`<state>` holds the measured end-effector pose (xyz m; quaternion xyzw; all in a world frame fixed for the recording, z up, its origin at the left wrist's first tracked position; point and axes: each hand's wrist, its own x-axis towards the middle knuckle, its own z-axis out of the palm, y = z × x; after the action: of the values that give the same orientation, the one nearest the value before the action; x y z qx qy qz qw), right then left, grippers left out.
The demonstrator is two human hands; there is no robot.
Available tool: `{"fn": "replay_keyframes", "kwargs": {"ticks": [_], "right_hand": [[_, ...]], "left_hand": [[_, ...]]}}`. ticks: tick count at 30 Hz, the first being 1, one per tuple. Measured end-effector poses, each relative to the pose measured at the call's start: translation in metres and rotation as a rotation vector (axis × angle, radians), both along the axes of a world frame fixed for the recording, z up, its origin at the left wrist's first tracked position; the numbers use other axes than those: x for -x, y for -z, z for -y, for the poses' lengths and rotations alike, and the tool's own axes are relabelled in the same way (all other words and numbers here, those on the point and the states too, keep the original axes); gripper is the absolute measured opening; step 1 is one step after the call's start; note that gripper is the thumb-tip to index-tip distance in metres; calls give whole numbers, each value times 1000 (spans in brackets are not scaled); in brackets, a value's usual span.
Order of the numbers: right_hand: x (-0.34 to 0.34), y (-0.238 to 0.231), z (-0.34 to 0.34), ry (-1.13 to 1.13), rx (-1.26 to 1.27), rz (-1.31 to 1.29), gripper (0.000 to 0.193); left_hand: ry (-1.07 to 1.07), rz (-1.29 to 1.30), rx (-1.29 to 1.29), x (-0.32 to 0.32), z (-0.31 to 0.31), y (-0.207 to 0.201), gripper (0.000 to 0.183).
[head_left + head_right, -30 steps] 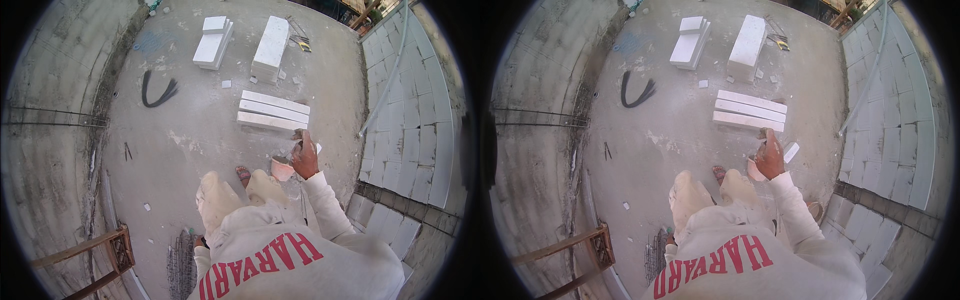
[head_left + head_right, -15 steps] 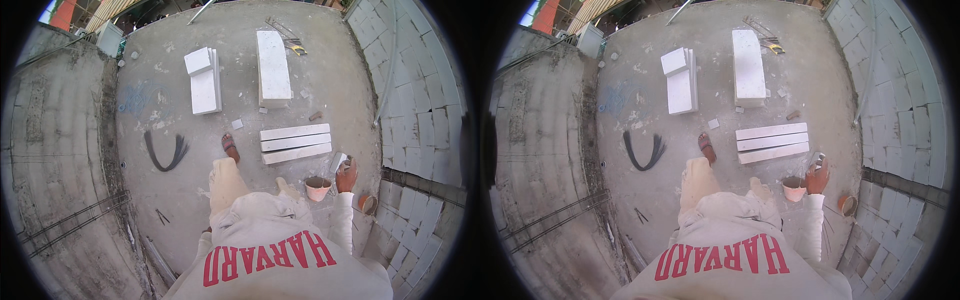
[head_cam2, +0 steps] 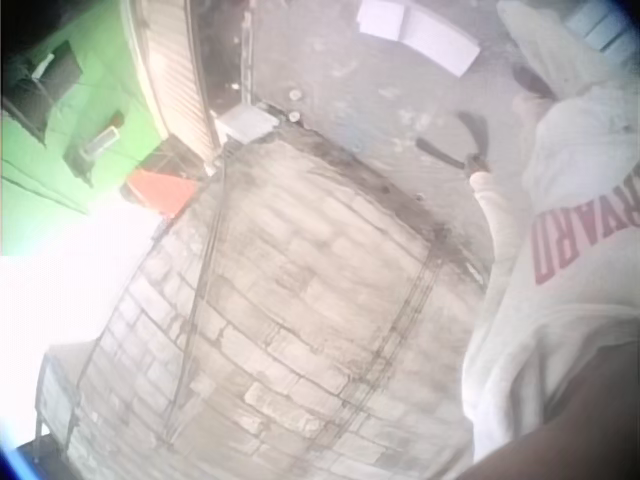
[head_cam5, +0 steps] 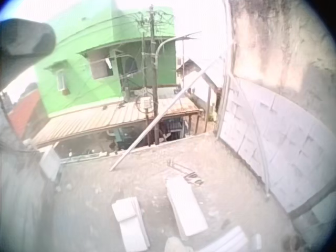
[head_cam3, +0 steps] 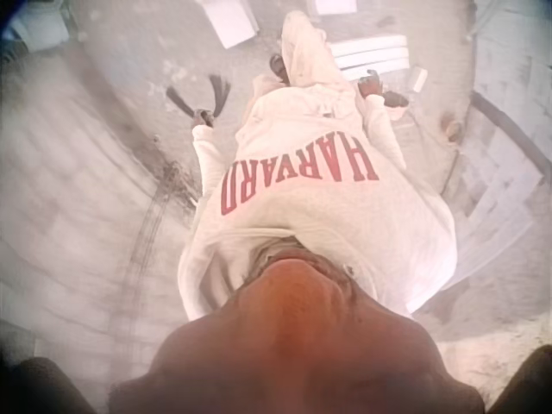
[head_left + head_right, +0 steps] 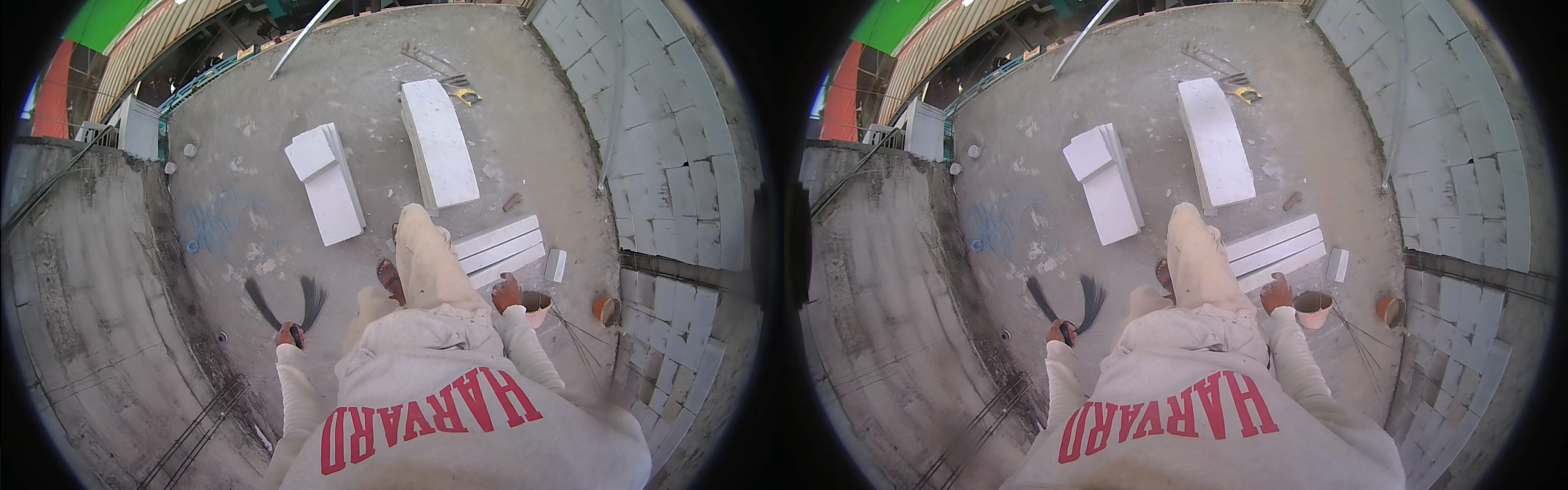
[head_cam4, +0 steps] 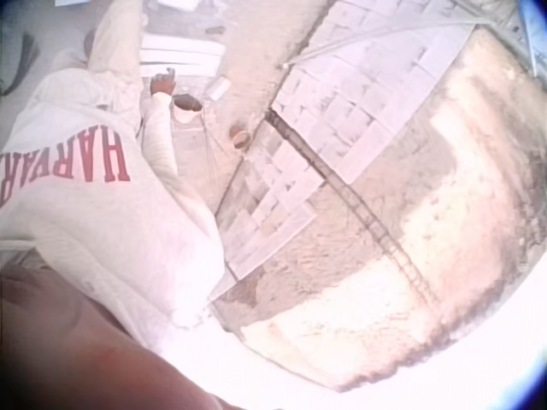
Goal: The person measures and cuts white foam blocks using a tape measure and a hand saw. They then apply mortar to the blocks and install them onto a curved wall structure, securing them with wire ties.
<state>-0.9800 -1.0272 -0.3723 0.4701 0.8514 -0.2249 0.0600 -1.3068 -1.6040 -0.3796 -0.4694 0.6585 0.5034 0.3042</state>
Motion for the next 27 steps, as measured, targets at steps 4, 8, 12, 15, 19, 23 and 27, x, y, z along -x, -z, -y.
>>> {"fn": "replay_keyframes", "kwargs": {"ticks": [4,8,12,15,19,23,27], "right_hand": [[-4,58,-39,293,141,70,42],[60,88,-124,448,165,104,42],[194,146,-267,443,154,2,40],[334,199,-385,292,74,164,45],[483,313,-511,295,12,312,45],[580,446,-602,179,72,527,53],[615,557,-656,49,130,668,50]], "left_hand": [[81,146,132,-21,-42,19,32],[58,219,280,-22,-72,15,30],[56,327,434,-6,-86,12,29],[57,390,575,47,-110,1,28],[120,394,791,161,-126,-11,28],[167,376,799,270,-167,13,25],[281,445,799,343,-223,67,20]]}}
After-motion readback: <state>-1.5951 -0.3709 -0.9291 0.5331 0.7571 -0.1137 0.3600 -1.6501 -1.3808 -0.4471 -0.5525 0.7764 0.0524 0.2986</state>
